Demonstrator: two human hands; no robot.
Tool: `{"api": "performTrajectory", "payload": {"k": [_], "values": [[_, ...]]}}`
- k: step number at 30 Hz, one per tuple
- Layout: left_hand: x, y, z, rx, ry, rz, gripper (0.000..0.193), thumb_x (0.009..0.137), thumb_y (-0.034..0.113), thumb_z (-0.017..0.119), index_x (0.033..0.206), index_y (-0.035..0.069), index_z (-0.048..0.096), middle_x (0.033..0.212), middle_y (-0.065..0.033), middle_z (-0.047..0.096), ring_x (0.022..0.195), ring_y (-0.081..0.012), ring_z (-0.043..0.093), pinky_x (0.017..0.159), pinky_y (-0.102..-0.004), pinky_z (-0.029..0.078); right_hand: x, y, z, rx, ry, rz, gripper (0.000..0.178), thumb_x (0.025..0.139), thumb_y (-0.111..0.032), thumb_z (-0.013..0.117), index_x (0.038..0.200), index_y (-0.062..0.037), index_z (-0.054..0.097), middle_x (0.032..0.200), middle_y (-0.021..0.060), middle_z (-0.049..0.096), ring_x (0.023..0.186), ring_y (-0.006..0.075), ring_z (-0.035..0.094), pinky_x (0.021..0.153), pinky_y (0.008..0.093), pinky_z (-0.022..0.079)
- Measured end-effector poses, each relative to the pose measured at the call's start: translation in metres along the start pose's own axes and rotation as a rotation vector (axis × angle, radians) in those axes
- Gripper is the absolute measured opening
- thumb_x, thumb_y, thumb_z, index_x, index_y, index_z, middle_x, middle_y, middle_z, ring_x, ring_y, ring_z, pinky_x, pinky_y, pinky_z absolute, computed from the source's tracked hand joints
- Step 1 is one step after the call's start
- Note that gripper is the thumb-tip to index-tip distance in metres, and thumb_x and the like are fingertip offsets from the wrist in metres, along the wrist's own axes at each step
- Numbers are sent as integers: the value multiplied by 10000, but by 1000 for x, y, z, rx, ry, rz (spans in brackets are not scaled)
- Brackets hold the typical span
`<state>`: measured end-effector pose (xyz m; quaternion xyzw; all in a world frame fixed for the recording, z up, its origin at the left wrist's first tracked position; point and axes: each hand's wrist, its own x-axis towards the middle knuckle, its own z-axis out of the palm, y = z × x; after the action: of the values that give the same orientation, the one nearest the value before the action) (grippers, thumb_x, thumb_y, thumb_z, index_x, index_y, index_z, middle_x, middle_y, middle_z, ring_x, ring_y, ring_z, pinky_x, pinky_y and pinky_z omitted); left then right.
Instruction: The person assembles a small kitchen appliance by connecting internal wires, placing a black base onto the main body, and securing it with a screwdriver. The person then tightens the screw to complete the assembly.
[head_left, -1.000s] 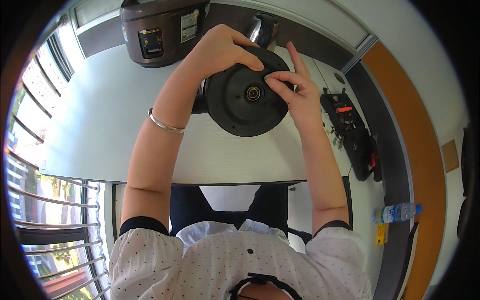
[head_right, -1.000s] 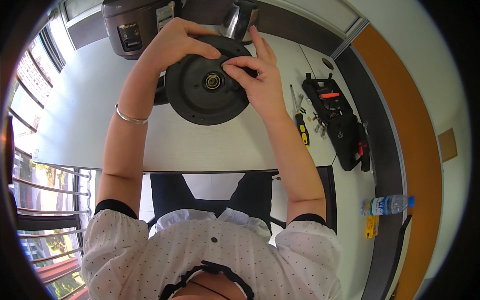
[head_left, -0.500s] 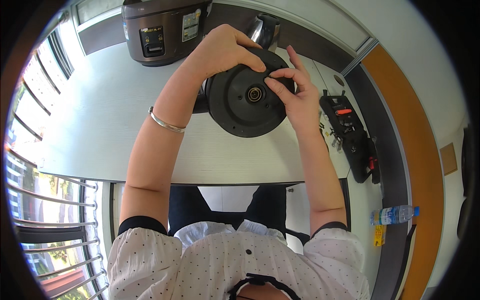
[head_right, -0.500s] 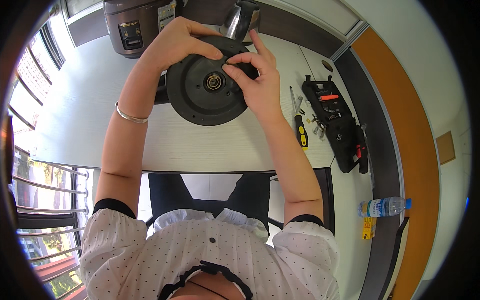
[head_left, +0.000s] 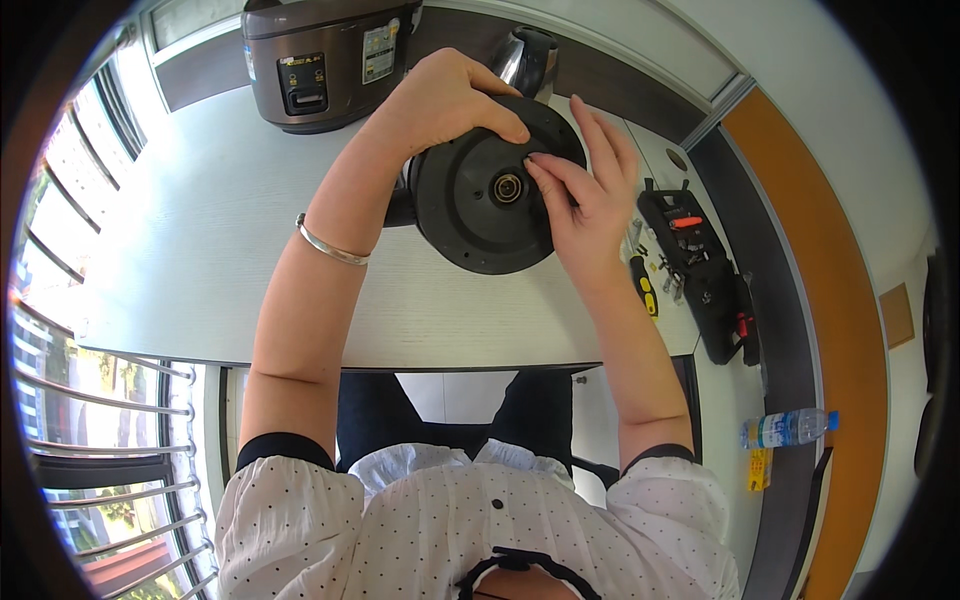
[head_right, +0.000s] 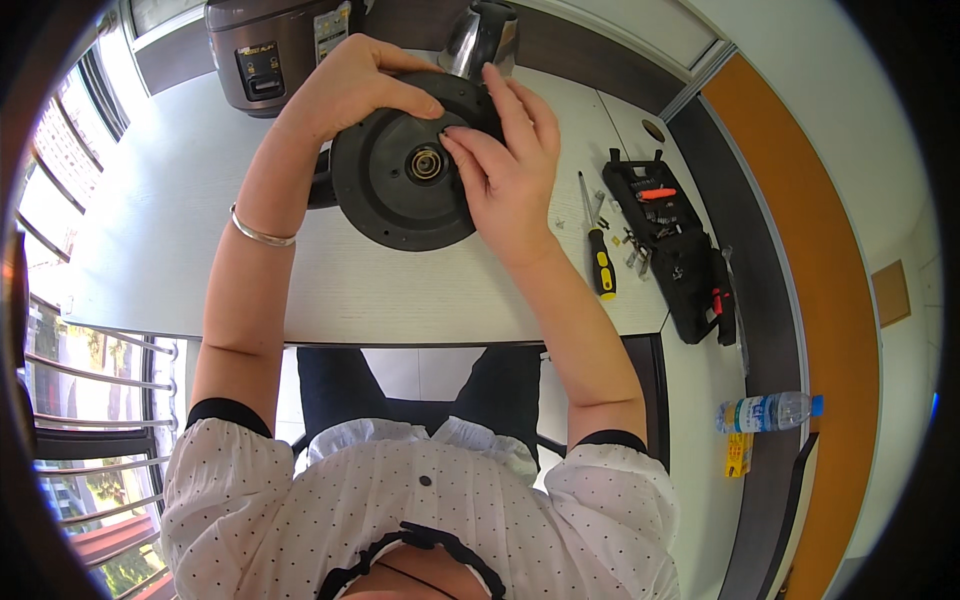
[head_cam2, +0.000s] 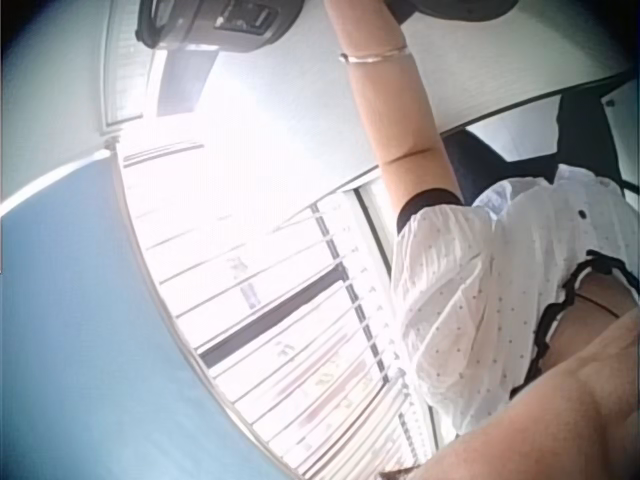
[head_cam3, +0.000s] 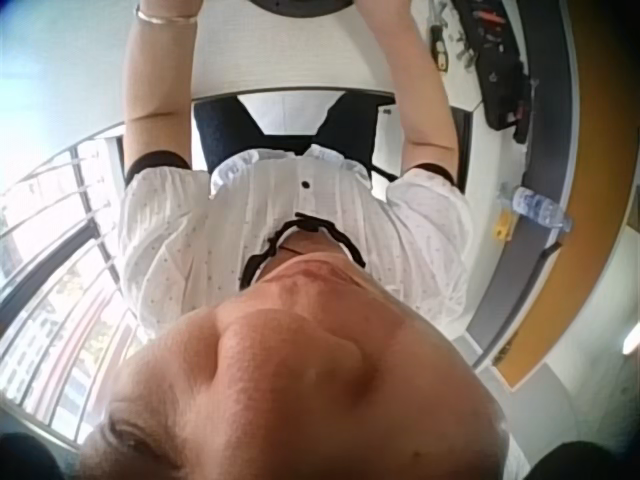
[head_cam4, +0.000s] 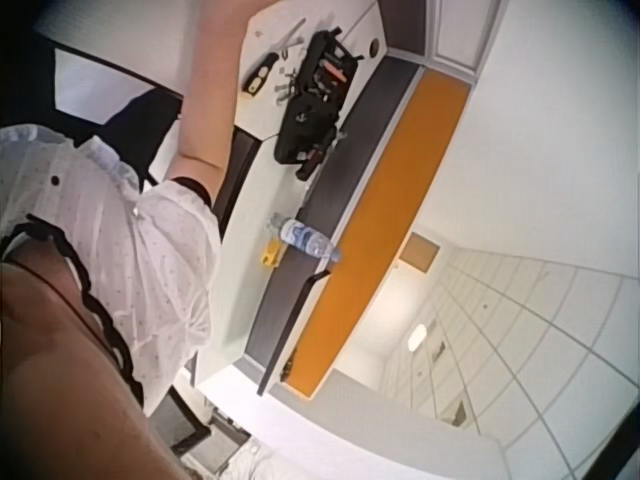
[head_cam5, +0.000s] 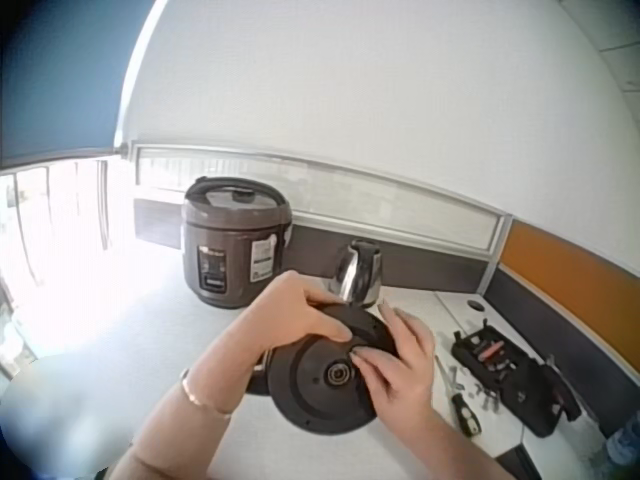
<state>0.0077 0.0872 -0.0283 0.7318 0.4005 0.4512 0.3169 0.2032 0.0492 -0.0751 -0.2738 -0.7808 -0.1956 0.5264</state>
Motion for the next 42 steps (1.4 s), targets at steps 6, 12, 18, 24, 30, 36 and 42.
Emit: {"api": "performTrajectory", "payload": {"k": [6, 12, 18, 24, 30, 36, 42], "values": [[0, -1, 0, 9, -3, 3, 481, 531, 227, 782, 946, -11, 733, 773, -156, 692, 718, -205, 646, 706, -270, 495, -4, -1, 1, 83, 23, 95, 115, 714, -87, 762, 822, -82, 723, 1281, 106, 573, 1155, 316, 474, 951, 380, 410], [0, 0, 0, 19, -1, 4, 489, 536, 228, 784, 955, -18, 730, 786, -156, 693, 726, -205, 648, 709, -266, 497, -4, 2, -3, 73, 18, 79, 114, 705, -85, 768, 809, -76, 721, 1261, 102, 585, 1152, 317, 475, 953, 377, 404], [-1, 1, 0, 27, -4, 11, 491, 536, 222, 786, 959, -21, 728, 785, -158, 694, 724, -203, 649, 706, -263, 497, 0, -1, -2, -14, 23, 1, 121, 693, -90, 777, 783, -61, 700, 1250, 114, 588, 1141, 329, 481, 937, 386, 412], [-2, 3, 0, 66, -16, 10, 399, 614, 114, 749, 983, -34, 715, 814, -114, 695, 698, -151, 633, 707, -245, 504, -1, -3, 2, -45, 63, 20, 128, 699, -105, 774, 763, -52, 677, 1258, 132, 578, 1153, 338, 471, 942, 387, 403], [0, -1, 1, 26, 5, 33, 490, 530, 236, 786, 939, -28, 728, 767, -161, 692, 710, -206, 650, 701, -261, 496, -3, -4, 2, -62, 80, -19, 115, 711, -117, 768, 797, -73, 704, 1272, 133, 565, 1159, 336, 458, 955, 380, 388], [0, 0, 1, 27, 11, 35, 490, 531, 241, 786, 936, -28, 728, 768, -160, 692, 711, -206, 650, 700, -264, 497, -5, -3, 7, -111, 98, -35, 126, 709, -122, 770, 791, -71, 691, 1266, 132, 569, 1134, 338, 479, 944, 386, 395], [1, -2, 0, 3, -6, 29, 471, 536, 224, 796, 934, -20, 733, 765, -151, 693, 704, -195, 649, 699, -259, 497, -5, -7, 13, -118, 137, 11, 183, 702, -131, 779, 780, -58, 631, 1228, 135, 586, 1112, 342, 493, 917, 401, 414]]}}
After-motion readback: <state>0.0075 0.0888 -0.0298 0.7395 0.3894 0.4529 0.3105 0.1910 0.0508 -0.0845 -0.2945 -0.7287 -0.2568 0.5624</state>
